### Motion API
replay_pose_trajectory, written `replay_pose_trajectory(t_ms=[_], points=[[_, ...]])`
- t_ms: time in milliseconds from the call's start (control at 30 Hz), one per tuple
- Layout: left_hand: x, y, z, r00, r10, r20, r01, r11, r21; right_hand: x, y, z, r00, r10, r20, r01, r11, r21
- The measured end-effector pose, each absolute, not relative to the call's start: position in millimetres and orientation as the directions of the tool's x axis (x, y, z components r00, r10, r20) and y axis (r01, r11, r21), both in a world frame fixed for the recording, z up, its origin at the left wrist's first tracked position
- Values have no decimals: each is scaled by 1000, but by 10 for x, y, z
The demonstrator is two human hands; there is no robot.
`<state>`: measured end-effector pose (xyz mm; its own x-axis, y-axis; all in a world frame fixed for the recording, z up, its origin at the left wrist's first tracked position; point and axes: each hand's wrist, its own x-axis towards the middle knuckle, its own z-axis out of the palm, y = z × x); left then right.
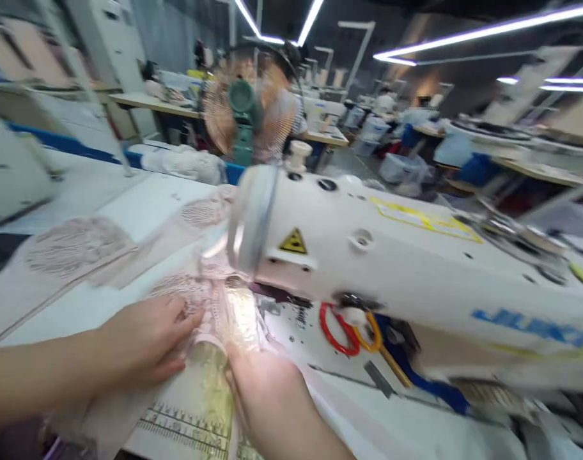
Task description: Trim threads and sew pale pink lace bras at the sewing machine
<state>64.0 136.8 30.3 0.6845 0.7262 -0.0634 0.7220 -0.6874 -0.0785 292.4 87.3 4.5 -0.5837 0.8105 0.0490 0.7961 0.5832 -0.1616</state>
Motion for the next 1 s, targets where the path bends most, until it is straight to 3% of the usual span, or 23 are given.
replay_pose_trajectory(t_ms=[100, 233, 367, 467, 600, 700, 1000], points=[[416, 1504, 344, 626, 777, -60, 775, -629, -61, 2947, 830, -105, -689, 708, 153, 689, 706, -162], [-103, 1850, 593, 520, 854, -5, 854, -520, 8, 2952, 865, -164, -689, 713, 131, 676, 698, -239], [-740, 2138, 800, 169, 976, 138, 984, -176, 38, 2911, 906, -92, -647, 750, 138, 704, 657, -269], [-1151, 2300, 799, 37, 996, 85, 997, -43, 68, 2858, 915, -35, -612, 786, 92, 741, 610, -282], [-1377, 2344, 745, 4, 999, -32, 996, -1, 89, 2789, 883, 31, -520, 853, 51, 789, 502, -355], [-1400, 2232, 909, -2, 1000, 8, 996, 1, 95, 2778, 848, 64, -477, 877, 53, 792, 455, -408], [-1468, 1071, 2394, 17, 972, 235, 988, -53, 145, 2553, 642, 204, -373, 886, 275, 618, 458, -639]])
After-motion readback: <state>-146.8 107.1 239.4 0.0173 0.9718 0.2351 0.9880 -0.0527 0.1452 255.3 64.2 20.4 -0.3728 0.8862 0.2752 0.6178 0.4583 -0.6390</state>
